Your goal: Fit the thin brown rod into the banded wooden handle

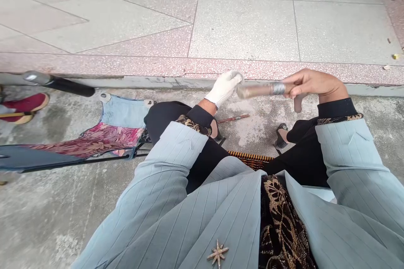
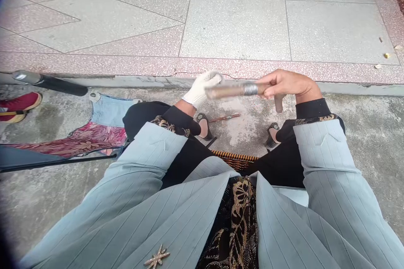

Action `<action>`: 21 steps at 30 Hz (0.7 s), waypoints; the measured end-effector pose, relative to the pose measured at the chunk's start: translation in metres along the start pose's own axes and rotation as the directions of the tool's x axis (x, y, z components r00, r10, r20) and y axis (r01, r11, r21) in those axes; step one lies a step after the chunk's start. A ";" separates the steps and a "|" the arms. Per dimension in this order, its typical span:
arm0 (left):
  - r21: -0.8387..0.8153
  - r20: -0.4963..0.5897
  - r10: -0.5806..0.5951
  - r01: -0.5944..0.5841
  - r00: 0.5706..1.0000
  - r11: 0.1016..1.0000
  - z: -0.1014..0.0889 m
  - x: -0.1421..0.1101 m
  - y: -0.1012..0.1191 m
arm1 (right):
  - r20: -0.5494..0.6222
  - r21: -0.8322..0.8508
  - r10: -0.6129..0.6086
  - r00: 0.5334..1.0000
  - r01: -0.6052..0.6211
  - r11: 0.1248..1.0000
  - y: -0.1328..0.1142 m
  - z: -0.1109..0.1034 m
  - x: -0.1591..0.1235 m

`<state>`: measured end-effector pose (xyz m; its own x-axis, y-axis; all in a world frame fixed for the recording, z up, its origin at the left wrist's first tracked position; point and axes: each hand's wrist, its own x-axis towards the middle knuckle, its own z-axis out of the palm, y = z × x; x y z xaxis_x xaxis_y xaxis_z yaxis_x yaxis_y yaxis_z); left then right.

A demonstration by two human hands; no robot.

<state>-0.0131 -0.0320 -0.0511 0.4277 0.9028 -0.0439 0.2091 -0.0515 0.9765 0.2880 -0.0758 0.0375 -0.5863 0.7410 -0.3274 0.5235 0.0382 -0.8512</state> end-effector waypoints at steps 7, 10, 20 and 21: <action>-0.025 0.498 0.070 -0.066 0.864 0.997 0.026 -0.022 0.016 | -0.720 0.225 0.207 0.663 -0.060 0.973 0.018 -0.012 0.005; 0.019 0.468 0.055 -0.072 0.882 0.997 0.020 -0.024 0.023 | -0.671 0.064 0.311 0.673 -0.366 0.929 0.026 -0.013 0.013; -0.033 0.324 0.089 -0.083 0.942 0.996 -0.001 -0.014 0.011 | -0.119 -0.441 0.363 0.924 -0.377 0.815 0.026 0.007 0.026; -0.049 0.315 0.091 -0.080 0.945 0.996 -0.002 -0.013 0.012 | -0.079 -0.432 0.350 0.933 -0.349 0.832 0.025 0.010 0.026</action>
<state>-0.0178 -0.0441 -0.0384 0.7003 0.7136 -0.0191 0.1312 -0.1023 0.9861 0.2795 -0.0620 0.0034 -0.3152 0.7581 -0.5709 0.9067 0.0628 -0.4171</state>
